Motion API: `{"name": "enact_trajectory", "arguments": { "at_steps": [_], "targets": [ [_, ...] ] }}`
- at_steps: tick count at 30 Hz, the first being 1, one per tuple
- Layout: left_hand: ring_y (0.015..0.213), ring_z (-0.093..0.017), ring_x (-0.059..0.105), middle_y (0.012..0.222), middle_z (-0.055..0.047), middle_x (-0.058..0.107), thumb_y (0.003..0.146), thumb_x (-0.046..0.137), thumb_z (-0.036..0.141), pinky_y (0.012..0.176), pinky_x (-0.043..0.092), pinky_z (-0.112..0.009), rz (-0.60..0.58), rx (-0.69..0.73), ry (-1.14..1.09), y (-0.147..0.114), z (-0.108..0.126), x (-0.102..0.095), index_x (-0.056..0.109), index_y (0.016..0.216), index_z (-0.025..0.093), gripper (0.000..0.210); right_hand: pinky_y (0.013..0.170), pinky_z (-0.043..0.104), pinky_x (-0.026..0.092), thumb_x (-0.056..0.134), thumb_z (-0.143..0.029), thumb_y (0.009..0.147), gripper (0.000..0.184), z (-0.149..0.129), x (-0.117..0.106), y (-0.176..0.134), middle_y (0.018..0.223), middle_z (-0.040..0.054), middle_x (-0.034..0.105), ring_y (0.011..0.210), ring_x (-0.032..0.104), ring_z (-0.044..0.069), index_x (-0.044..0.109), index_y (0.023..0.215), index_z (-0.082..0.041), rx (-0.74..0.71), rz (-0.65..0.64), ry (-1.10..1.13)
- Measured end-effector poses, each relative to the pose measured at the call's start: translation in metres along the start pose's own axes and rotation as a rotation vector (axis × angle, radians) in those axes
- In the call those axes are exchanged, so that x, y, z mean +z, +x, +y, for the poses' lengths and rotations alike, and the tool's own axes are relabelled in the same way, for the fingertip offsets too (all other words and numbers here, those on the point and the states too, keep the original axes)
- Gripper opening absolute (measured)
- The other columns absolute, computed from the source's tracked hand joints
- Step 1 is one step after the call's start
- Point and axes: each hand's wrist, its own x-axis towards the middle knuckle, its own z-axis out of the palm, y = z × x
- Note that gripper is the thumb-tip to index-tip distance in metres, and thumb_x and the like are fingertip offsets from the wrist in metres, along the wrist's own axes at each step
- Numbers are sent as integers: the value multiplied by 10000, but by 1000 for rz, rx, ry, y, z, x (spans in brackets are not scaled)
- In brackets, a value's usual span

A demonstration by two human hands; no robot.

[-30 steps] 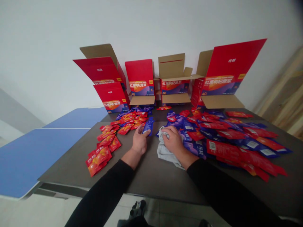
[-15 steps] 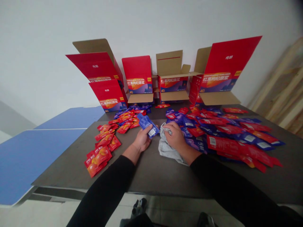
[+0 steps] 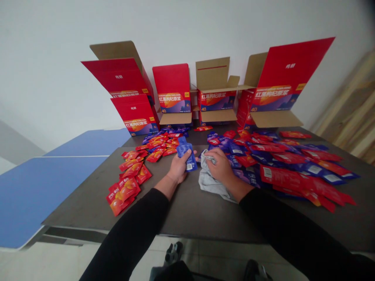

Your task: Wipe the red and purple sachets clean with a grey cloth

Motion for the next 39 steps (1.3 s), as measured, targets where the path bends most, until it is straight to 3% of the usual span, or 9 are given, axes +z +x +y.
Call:
{"name": "enact_trajectory", "arguments": {
  "at_steps": [10,14,17,20,25,28,31,35,39],
  "targets": [
    [656,-165,706,987,-101,748,815,767,275,624,573,-290,-3,-46,-8,0,2,0,638,1061,146,306,878,408,563,578,-127,839,221,-1,1,0,984,67,645,952,641,234,709,985,-230,-6,-4,10],
    [749,-184,709,931,-108,731,930,571,261,721,586,-330,-74,-212,-188,1,8,-4,658,1059,113,216,893,410,569,599,-173,868,230,-2,0,1,1033,74,642,980,640,233,687,1072,-232,-23,-2,-9],
    [704,-174,677,906,-99,716,960,520,353,656,567,-316,-153,-328,-306,0,14,-7,676,1028,125,285,881,410,578,617,-198,882,230,-3,0,0,1041,74,639,980,640,234,680,1100,-237,-78,-22,-1],
    [664,-169,654,861,-88,706,961,524,454,591,527,-283,-211,-405,-336,-2,14,-7,689,998,138,358,898,412,577,595,-169,900,251,-8,-1,-2,1065,73,641,1009,638,230,683,1121,-248,-207,-90,4],
    [761,-222,695,809,-109,707,976,437,603,745,557,-340,-312,-552,-308,-9,7,-1,702,942,103,567,972,427,550,523,-142,946,280,-26,0,-7,1120,73,661,1069,632,225,699,1134,-254,-452,-252,-51],
    [777,-242,703,827,-119,714,951,421,675,752,558,-359,-357,-602,-297,-11,6,-1,708,999,101,644,1014,462,524,571,-244,956,286,-37,-2,-7,1215,104,659,1134,608,251,665,1226,-219,-500,-421,-58],
    [741,-228,692,830,-122,708,920,390,746,702,556,-337,-350,-595,-310,-12,7,-2,707,1029,99,728,1031,472,508,554,-205,954,351,-40,-3,-5,1285,110,656,1183,581,263,640,1294,-213,-520,-517,-67],
    [690,-175,662,824,-95,694,960,423,652,615,524,-263,-336,-580,-324,-17,7,1,697,1140,123,622,974,460,531,540,-164,945,321,-34,-1,-5,1231,72,699,1111,610,277,706,1207,-246,-553,-471,-98],
    [633,-118,626,797,-50,678,987,503,495,615,511,-217,-323,-528,-330,-24,6,8,695,1153,146,431,1040,483,492,524,-161,947,330,-30,-1,-7,1212,21,705,1058,628,256,723,1161,-315,-462,-377,-64]
  ]
}}
